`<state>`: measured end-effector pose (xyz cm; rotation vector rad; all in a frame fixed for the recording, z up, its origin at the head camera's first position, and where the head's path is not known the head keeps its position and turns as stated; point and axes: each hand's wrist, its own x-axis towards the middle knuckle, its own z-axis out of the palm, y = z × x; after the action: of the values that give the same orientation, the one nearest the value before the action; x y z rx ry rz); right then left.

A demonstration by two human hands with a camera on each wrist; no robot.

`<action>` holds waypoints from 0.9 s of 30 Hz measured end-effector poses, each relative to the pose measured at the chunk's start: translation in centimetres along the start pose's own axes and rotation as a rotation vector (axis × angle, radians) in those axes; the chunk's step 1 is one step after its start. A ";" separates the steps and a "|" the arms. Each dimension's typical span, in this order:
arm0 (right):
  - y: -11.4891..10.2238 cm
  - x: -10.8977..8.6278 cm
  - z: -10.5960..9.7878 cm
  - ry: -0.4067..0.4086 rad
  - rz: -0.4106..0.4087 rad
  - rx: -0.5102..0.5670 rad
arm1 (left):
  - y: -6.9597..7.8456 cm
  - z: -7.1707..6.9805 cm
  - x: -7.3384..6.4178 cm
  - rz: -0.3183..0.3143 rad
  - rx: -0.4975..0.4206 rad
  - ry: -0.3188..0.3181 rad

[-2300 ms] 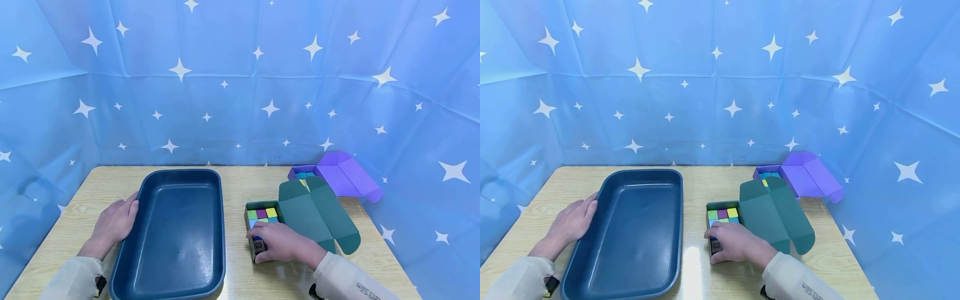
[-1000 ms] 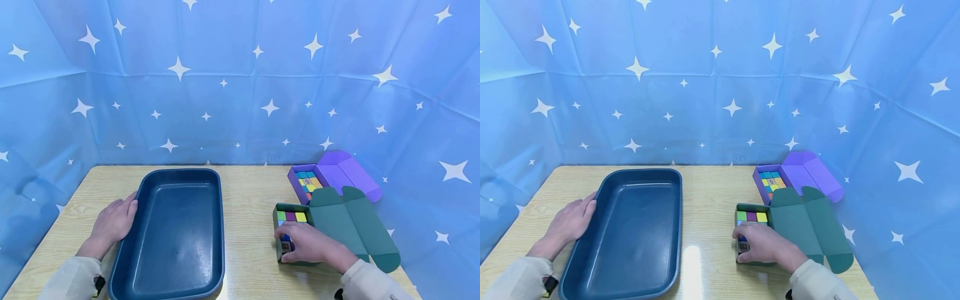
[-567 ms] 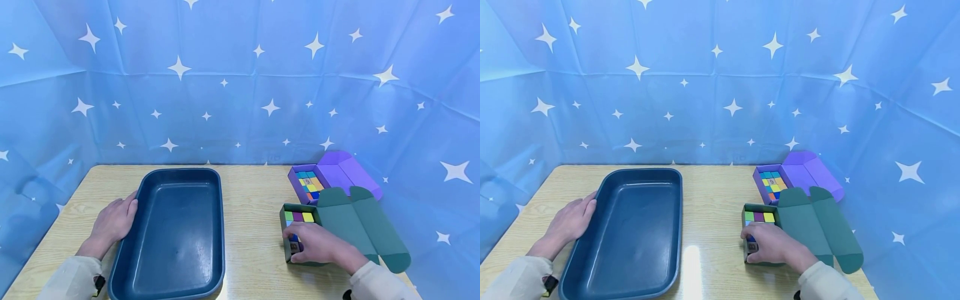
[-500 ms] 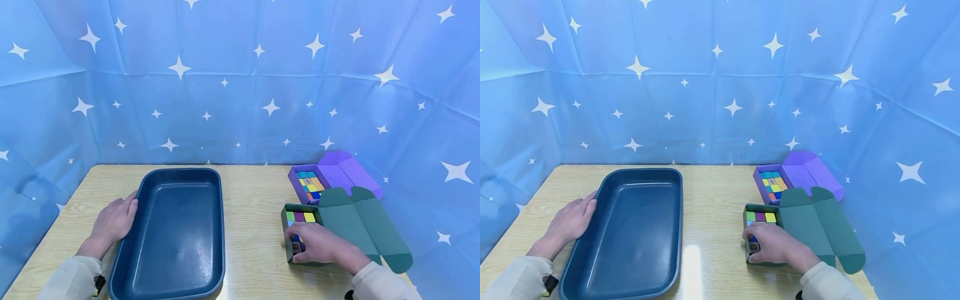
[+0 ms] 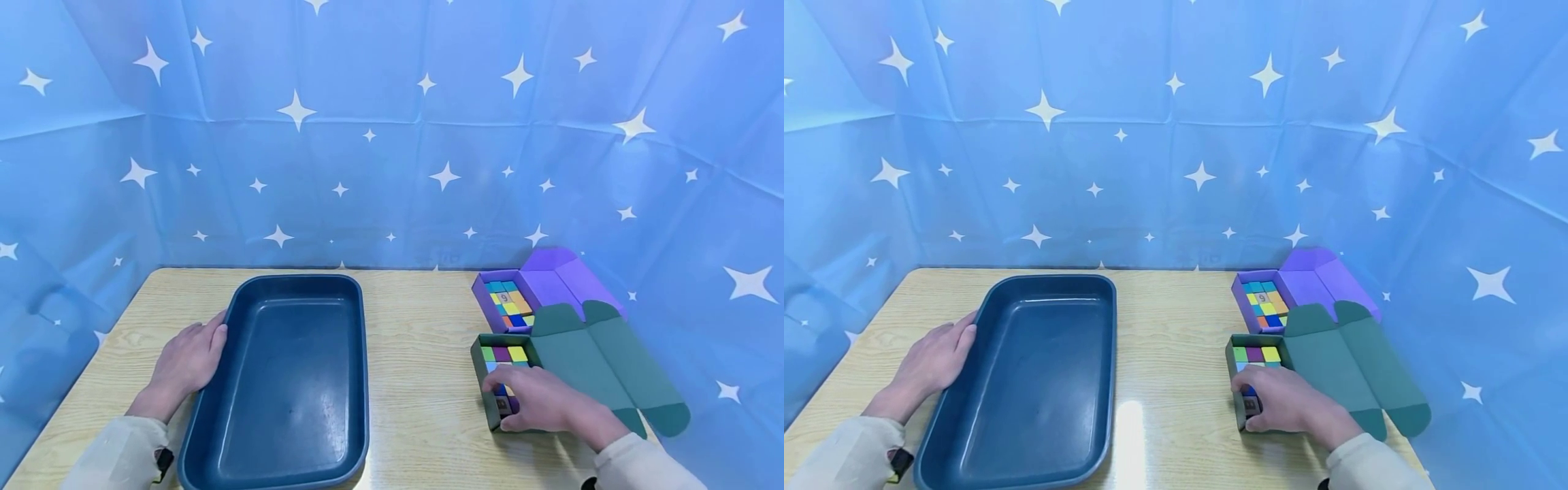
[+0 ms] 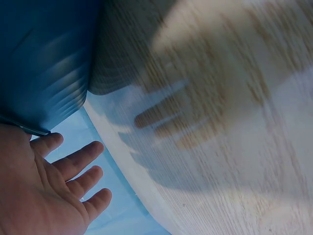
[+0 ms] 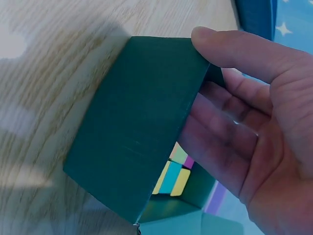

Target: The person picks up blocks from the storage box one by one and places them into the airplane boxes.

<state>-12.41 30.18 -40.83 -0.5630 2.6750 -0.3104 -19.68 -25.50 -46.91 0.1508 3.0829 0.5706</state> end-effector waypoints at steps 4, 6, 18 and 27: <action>0.5 -0.4 -0.1 -0.014 0.027 0.011 | 0.0 0.0 0.0 -0.001 -0.002 -0.006; 0.9 -0.6 -0.1 -0.018 0.028 0.011 | 0.0 -0.1 0.0 0.000 0.001 -0.010; 3.4 -2.4 -0.3 -0.010 0.064 -0.031 | 0.1 -0.2 0.0 0.002 -0.002 -0.002; 4.0 -2.4 -0.5 -0.036 0.099 -0.009 | 0.1 -0.1 0.0 -0.003 -0.005 -0.007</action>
<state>-11.94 34.83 -40.74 -0.4332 2.6602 -0.2580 -19.66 -25.50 -46.78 0.1485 3.0738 0.5769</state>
